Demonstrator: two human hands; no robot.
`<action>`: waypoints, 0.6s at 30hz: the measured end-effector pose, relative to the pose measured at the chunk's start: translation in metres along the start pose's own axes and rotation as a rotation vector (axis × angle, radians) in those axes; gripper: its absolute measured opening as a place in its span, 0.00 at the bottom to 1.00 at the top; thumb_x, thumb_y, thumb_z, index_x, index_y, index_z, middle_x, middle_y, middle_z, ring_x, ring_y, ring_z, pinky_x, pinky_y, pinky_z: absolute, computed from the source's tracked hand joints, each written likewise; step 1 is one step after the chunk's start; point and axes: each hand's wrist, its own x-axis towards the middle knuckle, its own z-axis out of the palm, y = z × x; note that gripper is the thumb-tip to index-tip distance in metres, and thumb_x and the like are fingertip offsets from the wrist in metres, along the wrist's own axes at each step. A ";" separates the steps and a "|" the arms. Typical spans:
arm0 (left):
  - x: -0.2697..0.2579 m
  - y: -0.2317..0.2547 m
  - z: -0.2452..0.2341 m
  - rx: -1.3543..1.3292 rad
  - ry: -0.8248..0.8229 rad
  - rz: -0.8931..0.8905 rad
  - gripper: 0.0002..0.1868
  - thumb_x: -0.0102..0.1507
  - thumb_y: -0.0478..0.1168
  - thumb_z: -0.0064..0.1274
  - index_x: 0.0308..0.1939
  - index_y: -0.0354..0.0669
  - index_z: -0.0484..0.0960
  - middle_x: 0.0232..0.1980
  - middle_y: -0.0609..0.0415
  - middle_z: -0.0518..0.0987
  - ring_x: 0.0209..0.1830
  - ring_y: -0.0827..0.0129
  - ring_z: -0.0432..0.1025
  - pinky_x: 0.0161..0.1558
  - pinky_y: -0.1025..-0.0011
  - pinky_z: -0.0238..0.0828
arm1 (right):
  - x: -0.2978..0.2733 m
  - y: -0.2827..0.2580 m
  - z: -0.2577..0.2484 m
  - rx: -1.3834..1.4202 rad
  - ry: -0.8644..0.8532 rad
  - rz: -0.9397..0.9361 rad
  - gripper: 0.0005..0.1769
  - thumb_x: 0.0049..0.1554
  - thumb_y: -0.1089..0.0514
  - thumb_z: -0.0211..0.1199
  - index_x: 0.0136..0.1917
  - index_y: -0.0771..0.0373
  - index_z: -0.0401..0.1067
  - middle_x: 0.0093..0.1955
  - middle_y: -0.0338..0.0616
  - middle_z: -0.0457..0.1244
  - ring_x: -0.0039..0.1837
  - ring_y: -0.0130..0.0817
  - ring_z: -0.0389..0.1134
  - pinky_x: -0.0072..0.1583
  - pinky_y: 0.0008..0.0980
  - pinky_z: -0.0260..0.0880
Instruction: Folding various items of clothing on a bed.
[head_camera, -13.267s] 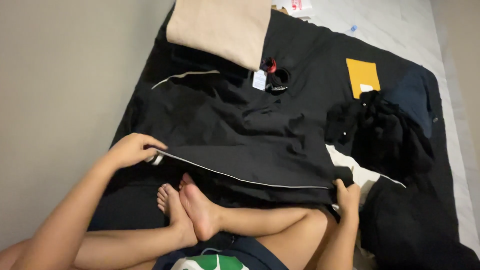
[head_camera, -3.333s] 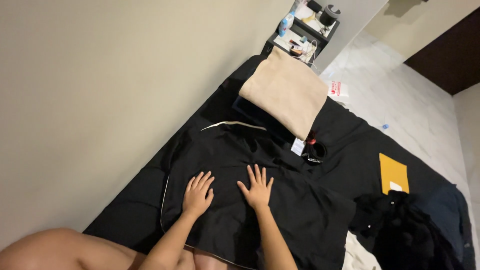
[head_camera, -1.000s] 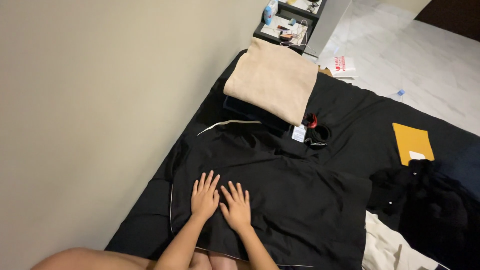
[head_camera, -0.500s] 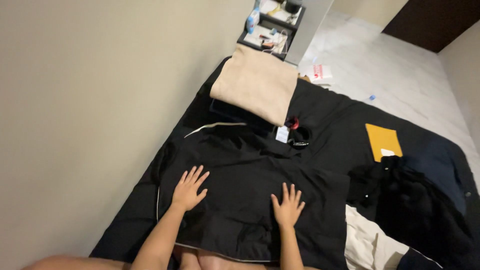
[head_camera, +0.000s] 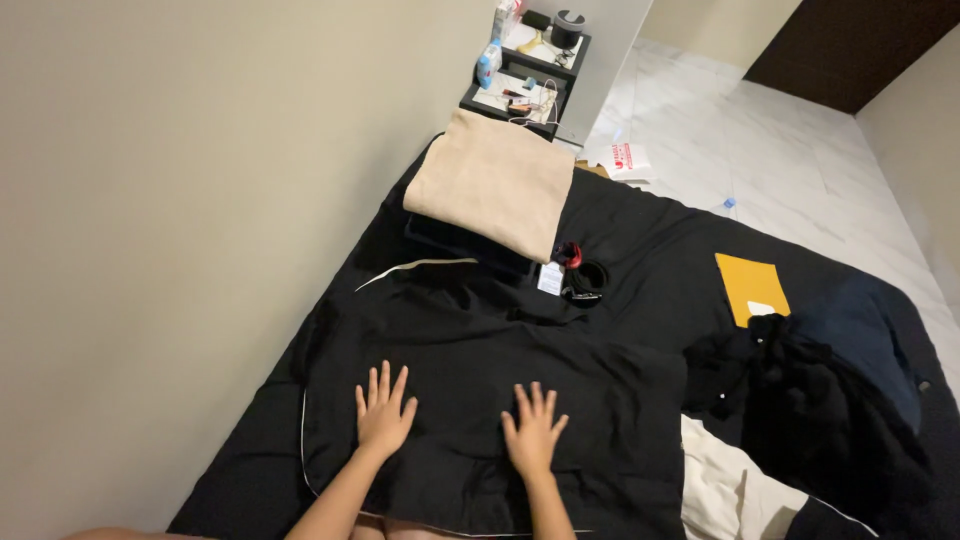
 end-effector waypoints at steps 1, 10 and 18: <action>-0.003 0.002 -0.007 -0.001 0.000 -0.001 0.40 0.67 0.60 0.43 0.80 0.64 0.46 0.85 0.53 0.37 0.84 0.55 0.31 0.78 0.47 0.25 | -0.001 -0.003 0.000 -0.001 0.000 -0.001 0.38 0.56 0.39 0.62 0.77 0.43 0.57 0.84 0.43 0.42 0.85 0.49 0.35 0.76 0.68 0.31; -0.010 0.020 -0.035 -0.015 -0.331 0.094 0.46 0.65 0.63 0.51 0.81 0.71 0.42 0.85 0.50 0.26 0.85 0.50 0.21 0.76 0.39 0.16 | -0.006 -0.018 -0.011 0.109 -0.052 -0.063 0.35 0.57 0.45 0.62 0.77 0.44 0.60 0.84 0.41 0.44 0.85 0.46 0.36 0.77 0.68 0.28; 0.046 0.018 -0.039 0.009 -0.107 0.355 0.43 0.61 0.69 0.48 0.78 0.65 0.55 0.83 0.56 0.46 0.83 0.57 0.38 0.77 0.44 0.29 | -0.006 -0.016 -0.002 0.104 0.048 -0.114 0.34 0.56 0.46 0.62 0.74 0.46 0.63 0.82 0.42 0.47 0.84 0.47 0.39 0.77 0.67 0.29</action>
